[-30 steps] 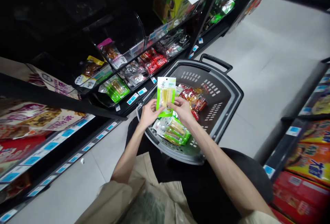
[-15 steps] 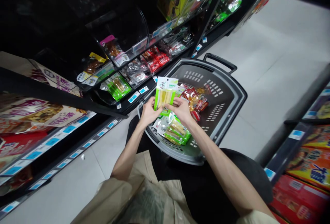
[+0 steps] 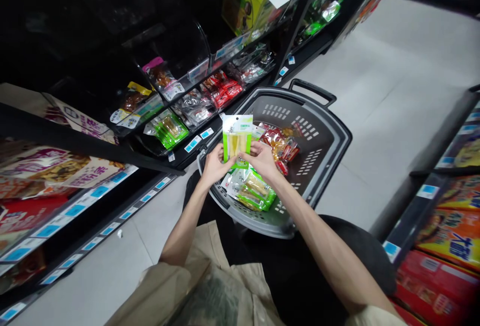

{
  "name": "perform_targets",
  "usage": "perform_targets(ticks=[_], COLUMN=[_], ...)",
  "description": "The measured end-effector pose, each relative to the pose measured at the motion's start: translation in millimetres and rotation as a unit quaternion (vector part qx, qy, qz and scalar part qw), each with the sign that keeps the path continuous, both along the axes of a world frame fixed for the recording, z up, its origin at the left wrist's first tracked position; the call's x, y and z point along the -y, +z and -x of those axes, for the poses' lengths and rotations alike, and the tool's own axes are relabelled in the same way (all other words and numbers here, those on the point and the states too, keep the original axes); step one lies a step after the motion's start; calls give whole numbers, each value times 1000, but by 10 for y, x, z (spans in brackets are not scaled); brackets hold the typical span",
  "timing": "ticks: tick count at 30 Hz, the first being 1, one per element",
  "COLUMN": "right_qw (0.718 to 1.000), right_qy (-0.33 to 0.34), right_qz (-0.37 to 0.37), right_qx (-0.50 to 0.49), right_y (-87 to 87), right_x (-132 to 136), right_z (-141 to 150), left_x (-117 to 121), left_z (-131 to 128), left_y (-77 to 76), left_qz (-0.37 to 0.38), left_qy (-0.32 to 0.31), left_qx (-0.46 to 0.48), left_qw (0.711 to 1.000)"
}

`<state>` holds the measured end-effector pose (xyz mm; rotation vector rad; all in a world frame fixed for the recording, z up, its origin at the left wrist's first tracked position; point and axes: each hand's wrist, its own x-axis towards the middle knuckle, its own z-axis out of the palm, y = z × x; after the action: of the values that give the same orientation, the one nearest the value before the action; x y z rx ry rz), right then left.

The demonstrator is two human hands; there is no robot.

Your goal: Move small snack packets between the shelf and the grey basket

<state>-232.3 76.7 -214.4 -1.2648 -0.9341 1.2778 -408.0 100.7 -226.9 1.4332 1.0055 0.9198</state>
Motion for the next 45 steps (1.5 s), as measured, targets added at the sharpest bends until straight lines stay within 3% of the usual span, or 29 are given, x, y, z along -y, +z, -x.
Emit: perform_targets(ticks=[13, 19, 23, 26, 28, 30, 31, 33, 35, 37, 40, 45], right_qw=[1000, 999, 999, 996, 985, 945, 904, 780, 659, 593, 573, 590], right_qy=[-7, -35, -2, 51, 114, 202, 252, 352, 428, 468, 488, 500], right_qz=[-21, 6, 47, 71, 65, 50, 48, 75, 117, 143, 149, 149], right_qx=[-4, 16, -1, 35, 110, 252, 343, 512, 607, 640, 642, 616], right_y=[77, 126, 121, 94, 53, -10, -49, -141, -242, -339, -443, -475], right_x=[-17, 7, 10, 13, 28, 72, 110, 214, 334, 432, 481, 420], right_z=[70, 73, 79, 59, 37, 28, 35, 78, 149, 217, 257, 205], left_x=[-36, -41, -18, 17, 41, 64, 74, 89, 95, 93, 80, 52], left_z=[8, -34, 7, 178, 327, 456, 502, 552, 557, 546, 538, 530], left_y=[-63, 19, 184, 267, 264, 222, 193, 134, 95, 84, 101, 111], left_qz=[6, 57, 176, 297, 333, 310, 286, 245, 226, 215, 190, 185], left_qy=[34, 65, 74, 45, 74, 142, 180, 239, 270, 286, 286, 242], left_qx=[-6, 120, 248, 349, 405, 449, 462, 460, 427, 381, 328, 343], left_qw=[999, 989, 950, 888, 849, 826, 820, 819, 833, 853, 880, 889])
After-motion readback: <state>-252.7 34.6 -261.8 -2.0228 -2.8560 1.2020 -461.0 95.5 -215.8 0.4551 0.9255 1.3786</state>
